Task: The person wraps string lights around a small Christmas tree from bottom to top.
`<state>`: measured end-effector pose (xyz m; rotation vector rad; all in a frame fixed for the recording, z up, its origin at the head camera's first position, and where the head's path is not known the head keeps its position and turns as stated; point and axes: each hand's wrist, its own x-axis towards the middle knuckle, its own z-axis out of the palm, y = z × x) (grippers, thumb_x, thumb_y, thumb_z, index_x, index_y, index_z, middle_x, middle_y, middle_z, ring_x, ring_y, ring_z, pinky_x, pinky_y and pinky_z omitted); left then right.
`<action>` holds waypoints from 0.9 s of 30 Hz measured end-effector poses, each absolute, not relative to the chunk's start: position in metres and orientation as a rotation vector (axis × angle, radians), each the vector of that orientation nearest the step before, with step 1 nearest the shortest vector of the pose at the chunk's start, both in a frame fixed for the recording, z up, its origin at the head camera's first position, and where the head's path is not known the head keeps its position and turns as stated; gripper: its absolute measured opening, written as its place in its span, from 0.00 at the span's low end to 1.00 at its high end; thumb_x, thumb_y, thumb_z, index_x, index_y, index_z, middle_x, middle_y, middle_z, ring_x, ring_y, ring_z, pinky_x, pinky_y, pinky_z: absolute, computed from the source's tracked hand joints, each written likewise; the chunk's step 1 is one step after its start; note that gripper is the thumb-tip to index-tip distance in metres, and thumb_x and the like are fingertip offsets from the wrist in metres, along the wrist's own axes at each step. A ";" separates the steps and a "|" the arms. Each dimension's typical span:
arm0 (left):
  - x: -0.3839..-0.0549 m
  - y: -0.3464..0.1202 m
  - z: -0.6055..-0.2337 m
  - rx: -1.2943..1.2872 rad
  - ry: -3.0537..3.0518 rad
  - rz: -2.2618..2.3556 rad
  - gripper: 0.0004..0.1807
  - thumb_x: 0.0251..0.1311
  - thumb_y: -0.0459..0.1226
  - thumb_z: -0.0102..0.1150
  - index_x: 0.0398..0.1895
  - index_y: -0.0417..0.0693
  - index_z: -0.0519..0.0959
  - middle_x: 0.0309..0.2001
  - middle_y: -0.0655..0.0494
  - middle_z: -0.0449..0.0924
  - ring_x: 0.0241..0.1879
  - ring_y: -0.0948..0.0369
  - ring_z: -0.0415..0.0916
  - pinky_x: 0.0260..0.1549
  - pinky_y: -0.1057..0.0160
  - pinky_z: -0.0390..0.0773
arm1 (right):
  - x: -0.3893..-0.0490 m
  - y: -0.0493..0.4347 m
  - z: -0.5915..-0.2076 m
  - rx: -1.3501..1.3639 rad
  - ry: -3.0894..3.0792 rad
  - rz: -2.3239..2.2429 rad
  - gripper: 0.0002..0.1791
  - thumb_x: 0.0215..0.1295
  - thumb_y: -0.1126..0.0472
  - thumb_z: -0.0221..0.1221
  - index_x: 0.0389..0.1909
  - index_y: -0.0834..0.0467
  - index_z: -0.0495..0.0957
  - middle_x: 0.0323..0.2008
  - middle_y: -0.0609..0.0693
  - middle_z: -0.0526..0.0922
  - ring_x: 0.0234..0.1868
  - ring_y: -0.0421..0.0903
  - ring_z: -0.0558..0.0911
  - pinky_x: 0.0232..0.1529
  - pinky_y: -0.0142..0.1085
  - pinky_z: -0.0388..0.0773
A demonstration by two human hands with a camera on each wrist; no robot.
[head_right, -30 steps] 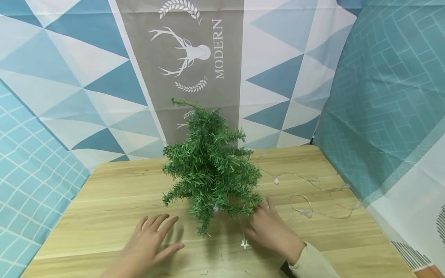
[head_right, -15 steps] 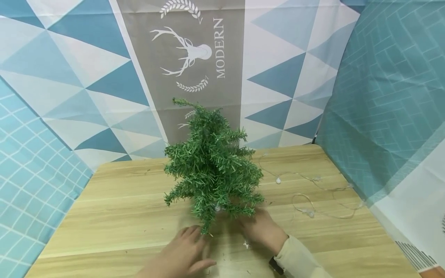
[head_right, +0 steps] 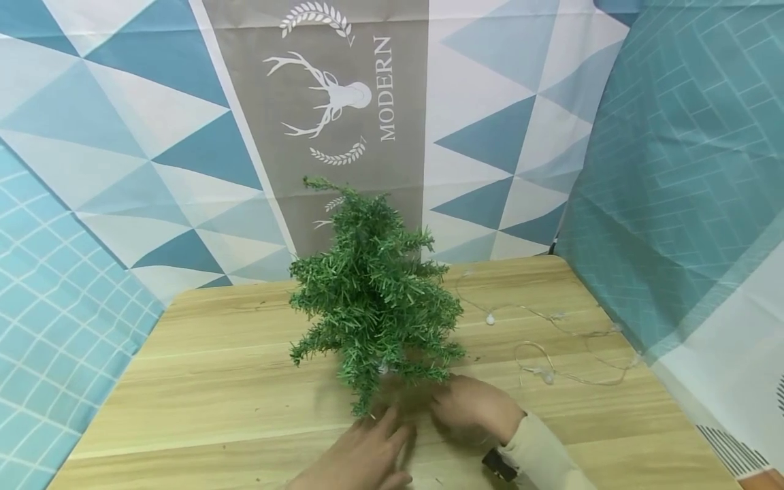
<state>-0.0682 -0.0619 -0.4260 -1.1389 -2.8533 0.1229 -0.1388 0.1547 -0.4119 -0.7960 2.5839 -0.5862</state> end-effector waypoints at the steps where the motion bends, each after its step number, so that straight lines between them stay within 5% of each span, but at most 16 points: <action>1: -0.067 -0.060 -0.426 -1.124 -2.839 0.120 0.36 0.57 0.63 0.61 0.61 0.50 0.75 0.63 0.44 0.69 0.52 0.53 0.77 0.44 0.55 0.83 | -0.139 0.157 -0.409 -0.830 2.571 -0.573 0.20 0.73 0.58 0.53 0.60 0.63 0.74 0.31 0.55 0.81 0.26 0.44 0.79 0.35 0.42 0.81; 5: -0.065 -0.053 -0.428 -1.063 -2.711 0.045 0.39 0.59 0.60 0.62 0.65 0.43 0.70 0.69 0.42 0.63 0.67 0.47 0.66 0.53 0.57 0.81 | -0.140 0.164 -0.400 -1.079 2.583 -0.505 0.22 0.73 0.60 0.53 0.64 0.63 0.73 0.49 0.61 0.81 0.37 0.44 0.82 0.41 0.40 0.82; 7: -0.065 -0.048 -0.430 -1.051 -2.638 -0.052 0.36 0.60 0.56 0.63 0.63 0.41 0.69 0.71 0.43 0.62 0.69 0.48 0.64 0.55 0.59 0.80 | -0.140 0.165 -0.398 -1.159 2.585 -0.494 0.16 0.72 0.61 0.55 0.58 0.61 0.77 0.52 0.57 0.81 0.41 0.42 0.82 0.44 0.39 0.81; 11: -0.069 -0.040 -0.435 -1.085 -2.503 -0.234 0.22 0.61 0.46 0.62 0.52 0.46 0.69 0.71 0.44 0.64 0.68 0.49 0.66 0.60 0.57 0.75 | -0.133 0.164 -0.394 -1.152 2.563 -0.540 0.04 0.71 0.61 0.58 0.40 0.53 0.81 0.34 0.43 0.81 0.32 0.34 0.78 0.36 0.33 0.80; 14: -0.073 -0.039 -0.439 -1.088 -2.460 -0.328 0.24 0.58 0.41 0.62 0.55 0.45 0.68 0.69 0.44 0.66 0.67 0.51 0.67 0.62 0.59 0.74 | -0.127 0.162 -0.391 -1.127 2.580 -0.545 0.07 0.69 0.62 0.59 0.31 0.48 0.76 0.27 0.37 0.74 0.28 0.32 0.73 0.31 0.30 0.76; 19: -0.078 -0.042 -0.442 -1.074 -2.433 -0.410 0.35 0.56 0.39 0.65 0.66 0.42 0.63 0.62 0.47 0.69 0.62 0.57 0.69 0.55 0.68 0.77 | -0.116 0.155 -0.382 -1.149 2.744 -0.520 0.07 0.61 0.67 0.63 0.32 0.52 0.76 0.23 0.38 0.70 0.23 0.32 0.68 0.23 0.28 0.71; 27: -0.079 -0.043 -0.440 -1.059 -2.387 -0.478 0.29 0.61 0.38 0.62 0.64 0.43 0.66 0.52 0.52 0.74 0.49 0.61 0.73 0.38 0.74 0.80 | -0.098 0.152 -0.362 -1.050 2.811 -0.568 0.06 0.66 0.57 0.63 0.38 0.55 0.79 0.16 0.36 0.65 0.14 0.31 0.63 0.15 0.27 0.66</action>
